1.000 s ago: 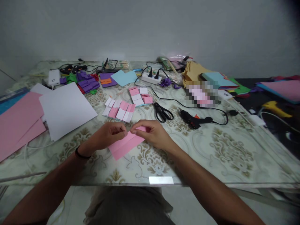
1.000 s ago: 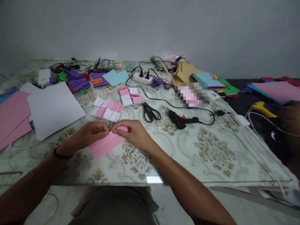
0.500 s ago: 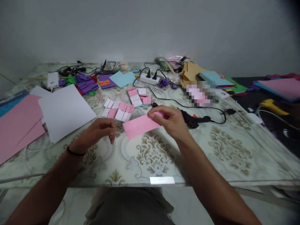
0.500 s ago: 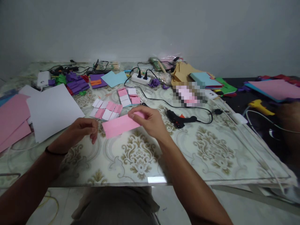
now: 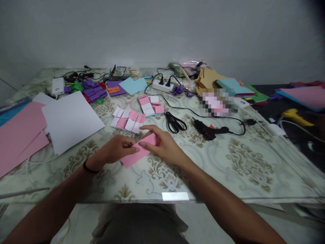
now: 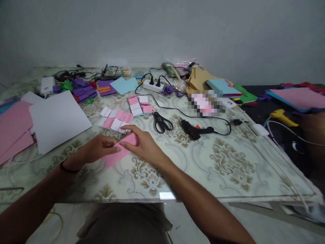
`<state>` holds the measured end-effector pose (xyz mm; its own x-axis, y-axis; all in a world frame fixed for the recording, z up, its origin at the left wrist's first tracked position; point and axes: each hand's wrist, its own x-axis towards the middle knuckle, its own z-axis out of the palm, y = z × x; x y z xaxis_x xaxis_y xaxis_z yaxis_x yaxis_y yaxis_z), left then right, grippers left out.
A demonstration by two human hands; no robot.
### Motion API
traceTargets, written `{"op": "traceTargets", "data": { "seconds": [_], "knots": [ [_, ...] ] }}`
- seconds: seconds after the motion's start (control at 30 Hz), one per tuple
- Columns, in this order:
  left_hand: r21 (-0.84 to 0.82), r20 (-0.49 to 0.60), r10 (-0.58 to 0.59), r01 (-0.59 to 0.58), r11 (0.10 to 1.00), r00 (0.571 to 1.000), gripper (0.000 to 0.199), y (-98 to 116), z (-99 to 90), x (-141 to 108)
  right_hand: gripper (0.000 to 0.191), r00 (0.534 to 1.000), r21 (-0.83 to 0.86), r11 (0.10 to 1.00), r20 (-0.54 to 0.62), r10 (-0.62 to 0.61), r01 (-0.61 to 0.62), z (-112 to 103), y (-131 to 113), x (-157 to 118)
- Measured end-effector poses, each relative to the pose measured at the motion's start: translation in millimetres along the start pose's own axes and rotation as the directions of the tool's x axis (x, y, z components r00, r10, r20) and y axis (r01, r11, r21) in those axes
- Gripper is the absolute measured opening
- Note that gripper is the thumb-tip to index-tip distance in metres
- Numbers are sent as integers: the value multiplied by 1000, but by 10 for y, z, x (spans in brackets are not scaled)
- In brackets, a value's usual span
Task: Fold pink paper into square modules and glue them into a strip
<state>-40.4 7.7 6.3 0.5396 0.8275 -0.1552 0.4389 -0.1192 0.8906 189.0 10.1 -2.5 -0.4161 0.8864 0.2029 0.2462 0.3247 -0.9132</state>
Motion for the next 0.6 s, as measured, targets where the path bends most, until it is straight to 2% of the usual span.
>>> {"op": "traceTargets", "data": {
  "seconds": [0.07,0.17,0.3,0.37,0.47,0.6],
  "knots": [
    [-42,-84,-7,4,999,996,39,-29,-17,0,40,997,108,993,-56,62,-56,-20,9,18],
    [-86,-134,-21,9,996,991,36,-31,-32,-5,30,988,235,961,-24,152,-142,-46,31,41],
    [-78,-13,-31,30,997,999,39,11,-3,-16,36,981,177,965,16,191,-191,-18,50,32],
    [-58,1,-24,24,998,1000,41,21,23,-20,35,982,200,961,27,189,-191,16,49,23],
    [-61,-100,-18,12,998,995,40,15,62,-18,35,978,342,917,45,203,-206,66,44,25],
    [-95,-223,-34,13,995,974,41,14,108,0,52,973,476,851,50,227,-222,118,47,36]
  ]
}}
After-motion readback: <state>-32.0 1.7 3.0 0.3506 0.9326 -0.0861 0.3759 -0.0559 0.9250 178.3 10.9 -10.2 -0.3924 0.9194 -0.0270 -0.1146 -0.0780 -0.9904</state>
